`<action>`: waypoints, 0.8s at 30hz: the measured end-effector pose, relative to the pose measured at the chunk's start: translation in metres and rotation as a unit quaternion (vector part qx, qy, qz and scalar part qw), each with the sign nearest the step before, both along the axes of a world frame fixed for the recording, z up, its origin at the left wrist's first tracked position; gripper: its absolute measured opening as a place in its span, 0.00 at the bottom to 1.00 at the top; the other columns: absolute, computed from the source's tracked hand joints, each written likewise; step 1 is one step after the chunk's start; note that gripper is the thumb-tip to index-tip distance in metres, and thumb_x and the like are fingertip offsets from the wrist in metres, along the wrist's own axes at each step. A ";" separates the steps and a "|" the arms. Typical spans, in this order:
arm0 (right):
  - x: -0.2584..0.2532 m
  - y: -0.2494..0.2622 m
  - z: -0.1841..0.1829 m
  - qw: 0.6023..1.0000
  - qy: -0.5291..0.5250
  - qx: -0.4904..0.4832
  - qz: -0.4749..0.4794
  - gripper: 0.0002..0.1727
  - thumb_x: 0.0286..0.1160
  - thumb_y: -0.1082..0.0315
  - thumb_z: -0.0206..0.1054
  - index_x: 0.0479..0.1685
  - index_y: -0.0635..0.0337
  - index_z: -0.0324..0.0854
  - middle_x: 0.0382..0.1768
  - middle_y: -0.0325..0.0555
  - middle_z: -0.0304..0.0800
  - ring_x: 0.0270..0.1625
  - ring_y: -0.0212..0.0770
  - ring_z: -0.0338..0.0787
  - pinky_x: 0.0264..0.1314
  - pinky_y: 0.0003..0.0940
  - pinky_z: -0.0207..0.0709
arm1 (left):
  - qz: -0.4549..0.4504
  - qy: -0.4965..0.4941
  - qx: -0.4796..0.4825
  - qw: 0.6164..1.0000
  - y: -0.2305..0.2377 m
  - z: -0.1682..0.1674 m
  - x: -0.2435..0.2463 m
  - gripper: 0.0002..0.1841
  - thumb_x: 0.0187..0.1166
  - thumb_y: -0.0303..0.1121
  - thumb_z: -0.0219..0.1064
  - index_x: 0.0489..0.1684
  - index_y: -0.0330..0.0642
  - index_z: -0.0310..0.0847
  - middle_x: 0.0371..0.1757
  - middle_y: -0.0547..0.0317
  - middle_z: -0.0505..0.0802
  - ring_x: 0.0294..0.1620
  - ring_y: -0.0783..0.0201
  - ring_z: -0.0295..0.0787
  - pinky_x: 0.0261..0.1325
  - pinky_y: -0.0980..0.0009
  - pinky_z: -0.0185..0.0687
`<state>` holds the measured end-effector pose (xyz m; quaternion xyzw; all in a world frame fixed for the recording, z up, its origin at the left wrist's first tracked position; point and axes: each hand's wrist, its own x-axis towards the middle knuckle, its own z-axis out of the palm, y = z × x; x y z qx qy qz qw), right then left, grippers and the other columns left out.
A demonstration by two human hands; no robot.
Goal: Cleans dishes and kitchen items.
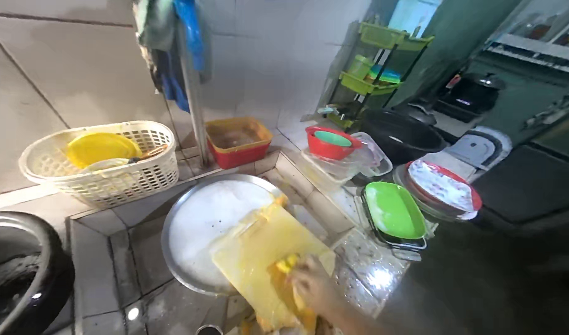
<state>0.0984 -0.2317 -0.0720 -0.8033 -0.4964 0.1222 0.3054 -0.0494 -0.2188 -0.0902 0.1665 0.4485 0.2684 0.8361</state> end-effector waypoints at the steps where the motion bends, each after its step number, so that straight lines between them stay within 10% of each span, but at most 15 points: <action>1: 0.020 0.004 0.002 0.999 0.013 -0.041 -0.030 0.13 0.77 0.76 0.63 0.51 0.65 0.92 0.56 0.67 0.88 0.63 0.62 0.87 0.68 0.54 0.80 | 0.004 -0.013 0.002 1.000 -0.001 0.000 -0.001 0.14 0.69 0.09 0.52 0.48 0.32 0.70 0.34 0.57 0.90 0.34 0.68 0.92 0.42 0.69 0.91; 5: 0.045 0.029 0.000 0.979 0.050 -0.065 -0.189 0.20 0.78 0.76 0.64 0.70 0.68 0.77 0.65 0.69 0.82 0.69 0.68 0.82 0.72 0.62 0.75 | -0.025 0.020 0.007 0.999 0.005 0.012 -0.002 0.09 0.75 0.12 0.52 0.41 0.33 0.73 0.31 0.58 0.90 0.33 0.69 0.91 0.40 0.70 0.91; 9: -0.033 0.015 0.022 0.995 0.065 -0.081 0.011 0.15 0.73 0.77 0.63 0.55 0.73 0.85 0.58 0.73 0.85 0.65 0.67 0.85 0.69 0.55 0.79 | -0.014 0.058 0.007 0.998 0.006 0.008 0.000 0.10 0.74 0.11 0.50 0.46 0.31 0.68 0.34 0.57 0.86 0.34 0.69 0.88 0.41 0.69 0.89; 12: 0.028 0.030 0.019 0.986 0.047 -0.147 -0.069 0.19 0.83 0.74 0.61 0.70 0.69 0.79 0.67 0.73 0.80 0.71 0.70 0.81 0.73 0.62 0.74 | -0.014 0.028 0.033 0.999 -0.003 0.005 -0.003 0.15 0.75 0.11 0.49 0.57 0.31 0.65 0.38 0.59 0.86 0.38 0.72 0.89 0.46 0.72 0.89; 15: 0.036 0.044 0.006 0.984 0.024 -0.079 -0.157 0.17 0.81 0.77 0.61 0.67 0.71 0.76 0.66 0.75 0.79 0.69 0.73 0.81 0.69 0.66 0.76 | -0.049 0.075 0.047 0.995 -0.002 0.010 -0.004 0.07 0.76 0.14 0.52 0.42 0.33 0.72 0.29 0.61 0.88 0.30 0.72 0.88 0.39 0.72 0.88; 18: -0.031 0.032 0.023 0.985 0.070 -0.158 -0.001 0.18 0.82 0.76 0.59 0.66 0.74 0.79 0.61 0.72 0.86 0.66 0.67 0.86 0.72 0.60 0.76 | -0.045 0.068 0.053 0.995 -0.002 0.002 -0.003 0.08 0.71 0.14 0.52 0.37 0.35 0.73 0.29 0.62 0.87 0.32 0.71 0.88 0.41 0.69 0.88; 24: 0.023 0.044 0.038 0.986 0.151 -0.072 -0.023 0.18 0.80 0.78 0.63 0.67 0.67 0.73 0.41 0.55 0.82 0.38 0.48 0.84 0.41 0.46 0.80 | -0.047 0.056 0.054 0.996 -0.001 0.001 -0.004 0.11 0.69 0.13 0.54 0.46 0.31 0.71 0.32 0.60 0.87 0.33 0.71 0.88 0.40 0.70 0.88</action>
